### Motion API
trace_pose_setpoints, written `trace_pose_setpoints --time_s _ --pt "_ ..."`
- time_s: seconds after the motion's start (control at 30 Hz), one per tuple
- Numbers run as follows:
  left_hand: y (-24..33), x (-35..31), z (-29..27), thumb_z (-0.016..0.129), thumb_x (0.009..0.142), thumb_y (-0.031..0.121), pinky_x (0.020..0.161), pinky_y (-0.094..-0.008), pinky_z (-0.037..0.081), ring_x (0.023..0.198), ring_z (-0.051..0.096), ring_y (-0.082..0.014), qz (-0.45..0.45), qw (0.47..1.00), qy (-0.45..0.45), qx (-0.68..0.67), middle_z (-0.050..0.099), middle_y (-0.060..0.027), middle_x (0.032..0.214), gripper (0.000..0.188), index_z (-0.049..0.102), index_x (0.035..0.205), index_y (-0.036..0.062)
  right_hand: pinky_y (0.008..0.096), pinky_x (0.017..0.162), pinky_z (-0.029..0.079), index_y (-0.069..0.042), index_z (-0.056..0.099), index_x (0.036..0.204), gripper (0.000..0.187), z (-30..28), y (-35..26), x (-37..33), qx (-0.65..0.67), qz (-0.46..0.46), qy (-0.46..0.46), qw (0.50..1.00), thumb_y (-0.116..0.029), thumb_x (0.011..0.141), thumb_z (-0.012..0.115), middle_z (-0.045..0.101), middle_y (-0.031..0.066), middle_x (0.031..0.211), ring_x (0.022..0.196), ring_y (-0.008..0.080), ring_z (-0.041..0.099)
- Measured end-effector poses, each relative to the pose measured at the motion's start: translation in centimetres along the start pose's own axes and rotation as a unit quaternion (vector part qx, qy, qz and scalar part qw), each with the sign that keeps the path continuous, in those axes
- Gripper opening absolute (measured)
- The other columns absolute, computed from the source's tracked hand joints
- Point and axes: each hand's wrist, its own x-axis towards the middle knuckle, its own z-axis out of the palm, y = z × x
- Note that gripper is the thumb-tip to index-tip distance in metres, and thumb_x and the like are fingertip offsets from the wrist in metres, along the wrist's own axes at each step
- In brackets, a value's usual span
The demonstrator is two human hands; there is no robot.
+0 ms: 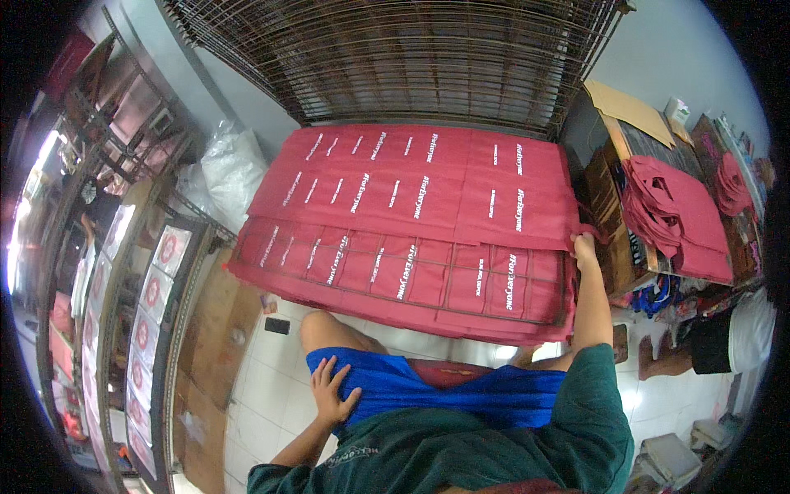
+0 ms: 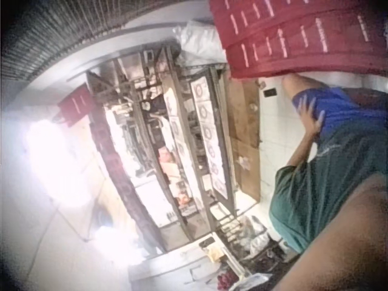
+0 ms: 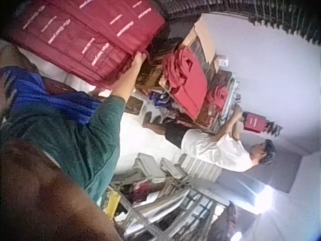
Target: The person sits on the floor and repeatedly picks up maroon tote bags from a nearby pile, folds them, and places them onto a growing stack. The person aligns each bag before adding it to the stack.
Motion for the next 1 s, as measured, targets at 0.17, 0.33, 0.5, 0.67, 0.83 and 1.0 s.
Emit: trace_pose_setpoints --time_s 0.17,0.33,0.5,0.67,0.83,1.0 --pt "0.0 0.6 0.2 0.067 0.071 0.044 0.105 -0.0512 0.021 0.129 0.032 -0.0374 0.009 1.0 0.002 -0.015 0.043 -0.0164 0.137 0.055 0.061 0.118 0.0144 0.0356 0.059 0.045 -0.01 0.055 0.098 0.017 0.3 1.0 1.3 -0.005 -0.037 0.073 0.997 -0.016 0.083 0.054 0.057 0.0033 0.087 0.079 0.0183 0.055" --pt "0.0 0.1 0.0 0.067 0.071 0.043 0.105 -0.0512 0.02 0.129 0.032 -0.037 -0.001 1.0 -0.002 -0.011 0.043 -0.016 0.137 0.056 0.061 0.118 0.0141 0.0436 0.079 0.042 -0.005 0.047 0.119 0.036 -0.1 -0.3 0.6 -0.033 -0.006 -0.007 0.999 -0.017 0.086 0.054 0.053 0.0092 0.117 0.104 0.0251 0.051" --pt "-0.2 0.1 0.2 0.065 0.073 0.045 0.106 -0.0518 0.019 0.131 0.03 -0.0375 0.002 1.0 -0.006 -0.015 0.042 -0.0158 0.138 0.057 0.06 0.119 0.0133 0.0434 0.076 0.042 -0.007 0.048 0.112 0.029 -0.5 -0.1 1.0 -0.043 0.001 0.004 0.999 -0.017 0.085 0.054 0.053 0.0082 0.111 0.098 0.024 0.051" --pt "-0.2 0.6 0.3 0.064 0.074 0.047 0.106 -0.0523 0.019 0.131 0.029 -0.0376 0.009 1.0 -0.012 -0.02 0.041 -0.0154 0.138 0.057 0.059 0.12 0.0134 0.0346 0.051 0.042 -0.006 0.055 0.101 0.025 -0.6 1.7 2.9 -0.032 -0.046 0.081 0.995 -0.016 0.078 0.059 0.058 0.0043 0.086 0.07 0.0182 0.055" --pt "0.0 0.5 0.2 0.067 0.071 0.043 0.104 -0.0512 0.021 0.129 0.033 -0.0379 0.01 1.0 -0.001 -0.012 0.044 -0.0168 0.135 0.056 0.061 0.118 0.0131 0.0359 0.051 0.041 -0.005 0.055 0.099 0.026 0.3 0.7 1.0 -0.002 -0.017 0.107 0.994 -0.019 0.077 0.062 0.057 0.0056 0.089 0.071 0.019 0.053" --pt "-0.2 0.6 0.4 0.066 0.072 0.043 0.104 -0.0514 0.021 0.129 0.033 -0.0383 0.021 0.999 0.007 -0.025 0.044 -0.017 0.135 0.055 0.06 0.118 0.0131 0.0409 0.068 0.045 -0.004 0.051 0.12 0.05 0.0 1.1 1.0 -0.04 0.015 0.136 0.99 -0.024 0.078 0.066 0.057 0.0108 0.112 0.097 0.0229 0.054"
